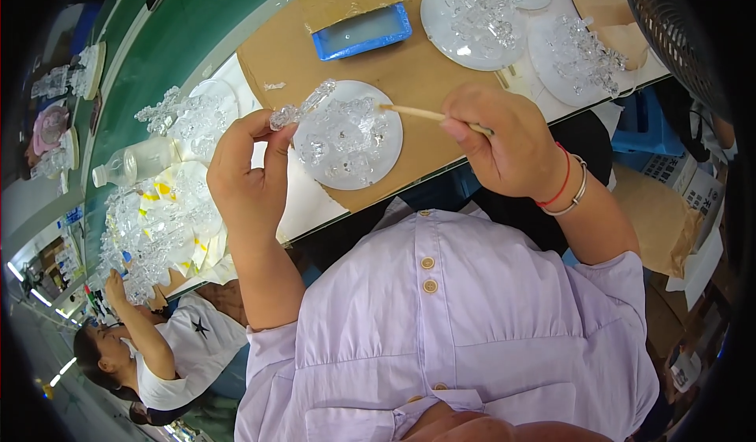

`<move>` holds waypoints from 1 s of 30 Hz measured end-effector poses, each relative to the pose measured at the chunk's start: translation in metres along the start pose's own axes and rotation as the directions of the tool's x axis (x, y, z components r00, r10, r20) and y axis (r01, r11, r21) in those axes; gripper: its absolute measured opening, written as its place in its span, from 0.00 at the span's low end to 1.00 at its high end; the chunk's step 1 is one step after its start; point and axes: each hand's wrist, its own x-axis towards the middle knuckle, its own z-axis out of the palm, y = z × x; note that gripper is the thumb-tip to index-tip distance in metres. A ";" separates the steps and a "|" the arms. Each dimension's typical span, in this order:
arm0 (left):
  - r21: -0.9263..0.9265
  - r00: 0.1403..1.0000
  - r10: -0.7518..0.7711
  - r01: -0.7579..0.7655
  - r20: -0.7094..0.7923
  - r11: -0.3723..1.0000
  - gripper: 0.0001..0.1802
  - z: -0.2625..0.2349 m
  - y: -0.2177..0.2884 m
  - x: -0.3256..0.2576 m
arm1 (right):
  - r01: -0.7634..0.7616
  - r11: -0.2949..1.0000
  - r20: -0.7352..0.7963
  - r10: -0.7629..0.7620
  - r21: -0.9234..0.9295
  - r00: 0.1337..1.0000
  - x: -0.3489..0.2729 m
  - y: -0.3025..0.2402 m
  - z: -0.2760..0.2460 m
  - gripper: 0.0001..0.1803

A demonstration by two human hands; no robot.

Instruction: Applying adhesive with a brush to clear decorative lighting components and assembling them on a production line.

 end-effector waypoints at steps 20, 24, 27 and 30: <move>-0.025 0.999 -0.053 0.053 0.000 0.998 0.11 0.002 -0.003 -0.003 | -0.011 1.000 -0.017 0.011 0.008 1.000 -0.009 -0.006 -0.003 0.06; -0.038 0.999 -0.051 0.051 0.007 0.998 0.11 0.003 -0.004 -0.001 | -0.002 1.000 -0.067 0.002 0.003 0.998 -0.005 -0.002 0.003 0.07; -0.022 0.998 -0.056 0.056 0.003 0.998 0.11 0.001 -0.003 -0.001 | 0.011 1.000 -0.061 -0.012 -0.012 0.998 -0.004 -0.003 0.002 0.08; -0.009 0.999 -0.049 0.049 -0.003 0.999 0.12 0.001 -0.003 -0.003 | 0.027 1.000 -0.016 -0.027 -0.003 0.999 -0.012 -0.010 -0.002 0.08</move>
